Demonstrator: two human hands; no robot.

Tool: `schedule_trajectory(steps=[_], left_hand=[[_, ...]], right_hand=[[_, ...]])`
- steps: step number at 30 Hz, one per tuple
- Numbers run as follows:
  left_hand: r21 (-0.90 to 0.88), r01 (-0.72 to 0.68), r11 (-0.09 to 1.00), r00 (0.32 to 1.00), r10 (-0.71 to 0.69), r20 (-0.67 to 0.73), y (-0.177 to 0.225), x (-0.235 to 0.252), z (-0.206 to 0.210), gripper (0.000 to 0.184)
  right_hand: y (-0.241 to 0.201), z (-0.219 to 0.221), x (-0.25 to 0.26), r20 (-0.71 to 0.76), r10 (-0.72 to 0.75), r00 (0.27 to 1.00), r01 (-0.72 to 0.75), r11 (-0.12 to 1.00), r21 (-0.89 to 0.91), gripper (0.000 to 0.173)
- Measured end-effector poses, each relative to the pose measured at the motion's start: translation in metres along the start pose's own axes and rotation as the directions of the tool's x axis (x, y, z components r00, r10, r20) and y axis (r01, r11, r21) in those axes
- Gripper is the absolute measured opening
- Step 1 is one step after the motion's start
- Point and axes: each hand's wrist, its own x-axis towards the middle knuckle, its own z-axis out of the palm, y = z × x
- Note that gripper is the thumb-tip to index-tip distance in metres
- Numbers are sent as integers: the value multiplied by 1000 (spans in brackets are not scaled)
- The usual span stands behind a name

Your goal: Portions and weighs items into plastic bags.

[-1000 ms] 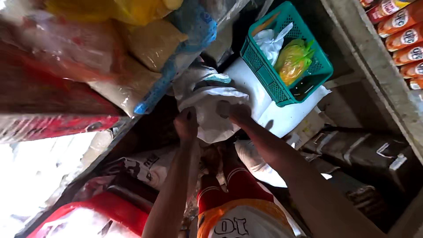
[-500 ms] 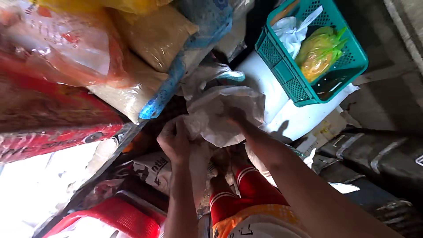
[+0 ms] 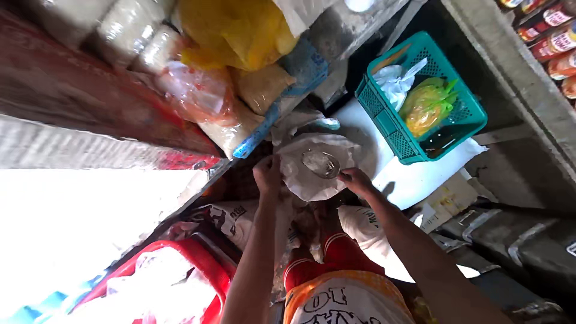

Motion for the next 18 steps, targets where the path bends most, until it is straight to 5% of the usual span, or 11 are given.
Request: schedule_trajectory(steps=[7,12,18], left_hand=[[-17,70,997,995,-69,71,2,6,12,34],[29,2,1000,991,-6,134,5,2,29,33],[31,-1,1000,990,-3,142,5,-4,50,31]], right_hand=[[-40,-68,-66,-46,-122,991,125,990,69,23],[-113,-115,-68,126,-27,992,64,952,-301,25],[-215,-111,-57,162,158,974,-2,723,-690,32]])
